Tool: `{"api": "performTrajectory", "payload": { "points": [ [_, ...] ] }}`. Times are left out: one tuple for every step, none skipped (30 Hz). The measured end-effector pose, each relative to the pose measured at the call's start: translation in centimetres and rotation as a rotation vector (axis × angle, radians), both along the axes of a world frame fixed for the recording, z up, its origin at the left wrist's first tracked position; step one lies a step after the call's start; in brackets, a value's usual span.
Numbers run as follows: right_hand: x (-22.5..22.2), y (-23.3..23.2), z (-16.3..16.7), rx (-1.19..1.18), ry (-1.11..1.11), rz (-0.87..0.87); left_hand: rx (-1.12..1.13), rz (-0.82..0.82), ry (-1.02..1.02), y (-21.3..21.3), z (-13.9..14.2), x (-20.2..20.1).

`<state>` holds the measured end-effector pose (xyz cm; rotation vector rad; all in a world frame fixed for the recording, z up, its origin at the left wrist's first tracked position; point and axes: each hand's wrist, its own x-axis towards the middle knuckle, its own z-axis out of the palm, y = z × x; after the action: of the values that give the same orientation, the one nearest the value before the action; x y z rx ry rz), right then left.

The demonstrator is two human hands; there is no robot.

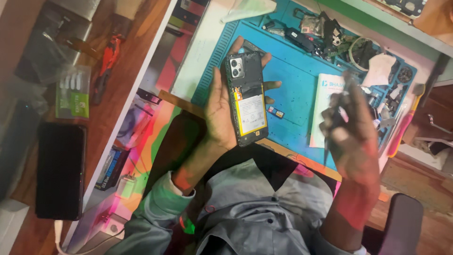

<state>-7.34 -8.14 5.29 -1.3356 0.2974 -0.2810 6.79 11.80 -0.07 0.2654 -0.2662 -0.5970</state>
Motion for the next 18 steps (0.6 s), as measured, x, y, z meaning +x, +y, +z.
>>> {"api": "performTrajectory", "payload": {
  "points": [
    [-0.2, 0.3, -0.2, -0.012, -0.014, 0.059, 0.013, 0.002, -0.003, 0.0, 0.0, 0.0],
    [-0.3, 0.6, -0.5, -0.022, -0.031, 0.119, 0.028, 0.005, -0.009, 0.1, 0.0, 0.0],
    [-0.2, 0.9, -0.9, 0.11, -0.039, 0.133, 0.015, 0.001, 0.001, 0.1, 0.0, 0.0],
    [0.0, 1.3, -1.2, 0.243, -0.046, 0.148, 0.003, -0.002, 0.012, 0.0, 0.0, 0.0],
    [0.2, 1.6, -1.3, 0.376, -0.054, 0.161, -0.009, -0.005, 0.021, 0.0, 0.1, 0.0],
    [0.3, 1.9, -1.4, 0.461, -0.072, 0.171, -0.007, -0.004, 0.022, 0.0, 0.1, 0.0],
    [0.3, 2.4, -1.4, 0.546, -0.089, 0.18, -0.004, -0.003, 0.023, 0.0, 0.1, 0.0],
    [0.3, 2.9, -1.3, 0.632, -0.105, 0.188, -0.002, -0.002, 0.026, 0.0, 0.1, 0.1],
    [0.3, 3.2, -1.0, 0.55, -0.092, 0.19, -0.007, -0.004, 0.023, 0.1, 0.1, 0.1],
    [0.2, 3.4, -0.7, 0.467, -0.079, 0.19, -0.012, -0.006, 0.021, 0.1, 0.1, 0.1],
    [0.2, 3.7, -0.4, 0.383, -0.068, 0.191, -0.017, -0.007, 0.016, 0.1, 0.1, 0.1],
    [0.3, 3.9, -0.3, 0.411, -0.099, 0.161, -0.008, -0.003, 0.004, 0.1, 0.1, 0.0],
    [0.4, 4.1, -0.1, 0.437, -0.131, 0.132, 0.001, 0.0, -0.009, 0.0, 0.1, 0.0],
    [0.6, 4.2, 0.0, 0.463, -0.164, 0.103, 0.009, 0.005, -0.023, 0.0, 0.1, -0.1],
    [0.9, 4.3, 0.0, 0.333, -0.132, 0.03, 0.015, 0.015, -0.041, 0.0, 0.2, -0.2],
    [1.3, 4.4, -0.1, 0.203, -0.1, -0.043, 0.021, 0.025, -0.057, -0.1, 0.3, -0.2],
    [1.7, 4.4, -0.1, 0.071, -0.067, -0.117, 0.027, 0.028, -0.07, -0.1, 0.4, -0.4],
    [1.9, 4.6, -0.1, -0.05, -0.068, -0.116, 0.033, 0.031, -0.083, -0.2, 0.5, -0.5]
  ]
}}
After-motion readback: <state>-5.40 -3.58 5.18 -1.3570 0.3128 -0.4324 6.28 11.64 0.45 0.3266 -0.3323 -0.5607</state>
